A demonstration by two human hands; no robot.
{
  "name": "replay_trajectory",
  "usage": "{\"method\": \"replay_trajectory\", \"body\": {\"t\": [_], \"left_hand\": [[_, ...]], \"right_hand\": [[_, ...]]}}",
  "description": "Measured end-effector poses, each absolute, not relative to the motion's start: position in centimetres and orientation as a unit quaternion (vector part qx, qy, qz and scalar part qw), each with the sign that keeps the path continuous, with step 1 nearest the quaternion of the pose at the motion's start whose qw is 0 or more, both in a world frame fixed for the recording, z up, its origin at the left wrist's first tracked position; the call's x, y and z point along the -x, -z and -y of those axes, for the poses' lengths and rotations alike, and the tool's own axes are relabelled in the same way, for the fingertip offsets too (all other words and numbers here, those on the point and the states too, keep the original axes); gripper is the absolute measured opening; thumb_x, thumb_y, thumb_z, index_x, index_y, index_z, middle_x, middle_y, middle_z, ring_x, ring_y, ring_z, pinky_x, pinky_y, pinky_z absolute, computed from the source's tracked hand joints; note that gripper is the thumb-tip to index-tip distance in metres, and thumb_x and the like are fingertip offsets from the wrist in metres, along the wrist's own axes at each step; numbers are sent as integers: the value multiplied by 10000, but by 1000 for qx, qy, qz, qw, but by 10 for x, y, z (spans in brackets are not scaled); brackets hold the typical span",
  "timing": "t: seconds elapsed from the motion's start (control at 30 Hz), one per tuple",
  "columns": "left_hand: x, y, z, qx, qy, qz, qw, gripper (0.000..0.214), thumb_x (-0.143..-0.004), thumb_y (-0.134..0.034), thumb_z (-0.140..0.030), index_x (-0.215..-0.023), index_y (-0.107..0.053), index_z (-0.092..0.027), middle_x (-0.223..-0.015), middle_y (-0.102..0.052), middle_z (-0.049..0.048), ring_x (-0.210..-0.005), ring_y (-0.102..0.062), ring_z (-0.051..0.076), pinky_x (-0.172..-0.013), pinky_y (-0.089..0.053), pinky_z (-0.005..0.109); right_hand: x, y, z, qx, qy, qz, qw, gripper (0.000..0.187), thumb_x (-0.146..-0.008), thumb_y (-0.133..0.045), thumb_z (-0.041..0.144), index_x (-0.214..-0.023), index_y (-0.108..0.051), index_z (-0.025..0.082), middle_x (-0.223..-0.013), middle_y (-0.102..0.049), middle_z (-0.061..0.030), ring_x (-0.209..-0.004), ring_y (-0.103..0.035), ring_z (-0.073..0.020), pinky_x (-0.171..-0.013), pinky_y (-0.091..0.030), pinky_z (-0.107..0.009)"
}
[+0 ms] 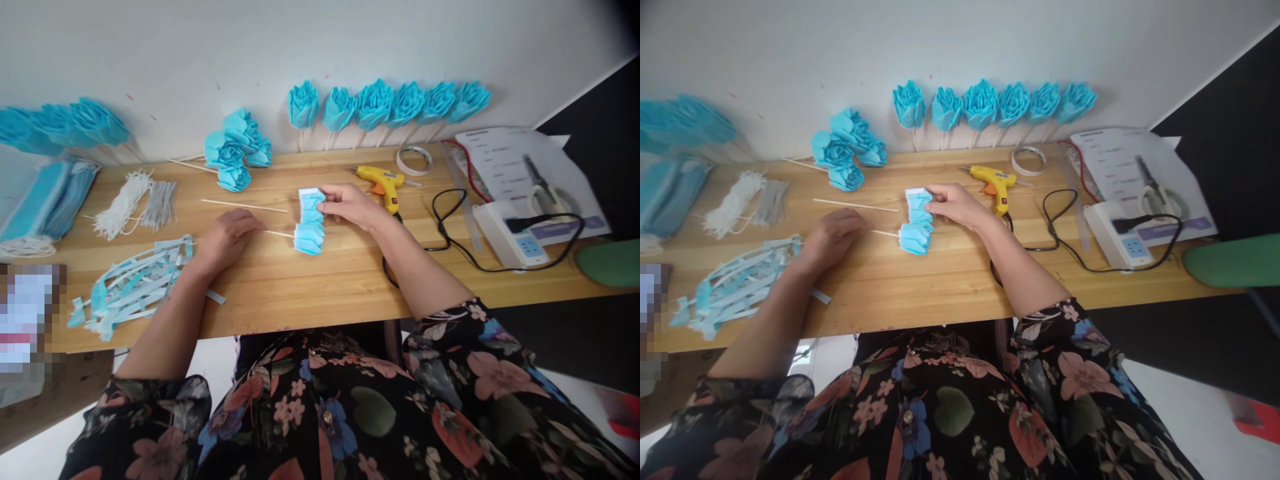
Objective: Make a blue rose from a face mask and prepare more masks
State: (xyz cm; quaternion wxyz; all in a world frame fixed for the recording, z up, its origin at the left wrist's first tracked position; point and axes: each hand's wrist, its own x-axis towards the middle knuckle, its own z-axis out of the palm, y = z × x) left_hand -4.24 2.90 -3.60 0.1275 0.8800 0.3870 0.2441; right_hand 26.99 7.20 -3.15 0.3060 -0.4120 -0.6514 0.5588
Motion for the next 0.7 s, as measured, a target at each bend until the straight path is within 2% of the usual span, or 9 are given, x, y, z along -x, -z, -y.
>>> {"method": "replay_trajectory", "body": {"t": [0.2,0.7], "left_hand": [[43,35,-29,-879,-241,-394,119,295,-973,-447,-181,-970,-741,-173,-935,-717,87,-887,-659,212,-813,-526,340],[45,35,-29,-877,-226,-408,119,336,-1011,-417,-270,-975,-743,-197,-900,-717,85,-875,-656,213,-809,-516,347]], "right_hand": [[-266,26,-69,398,-576,646,304,205,-789,-704,278,-958,-676,166,-701,-578,29,-594,-472,-92,-457,-322,-201],[-262,21,-65,404,-585,636,300,449,-785,-710,269,-1221,-690,165,-800,-660,10,-607,-492,-91,-450,-312,-208]]}}
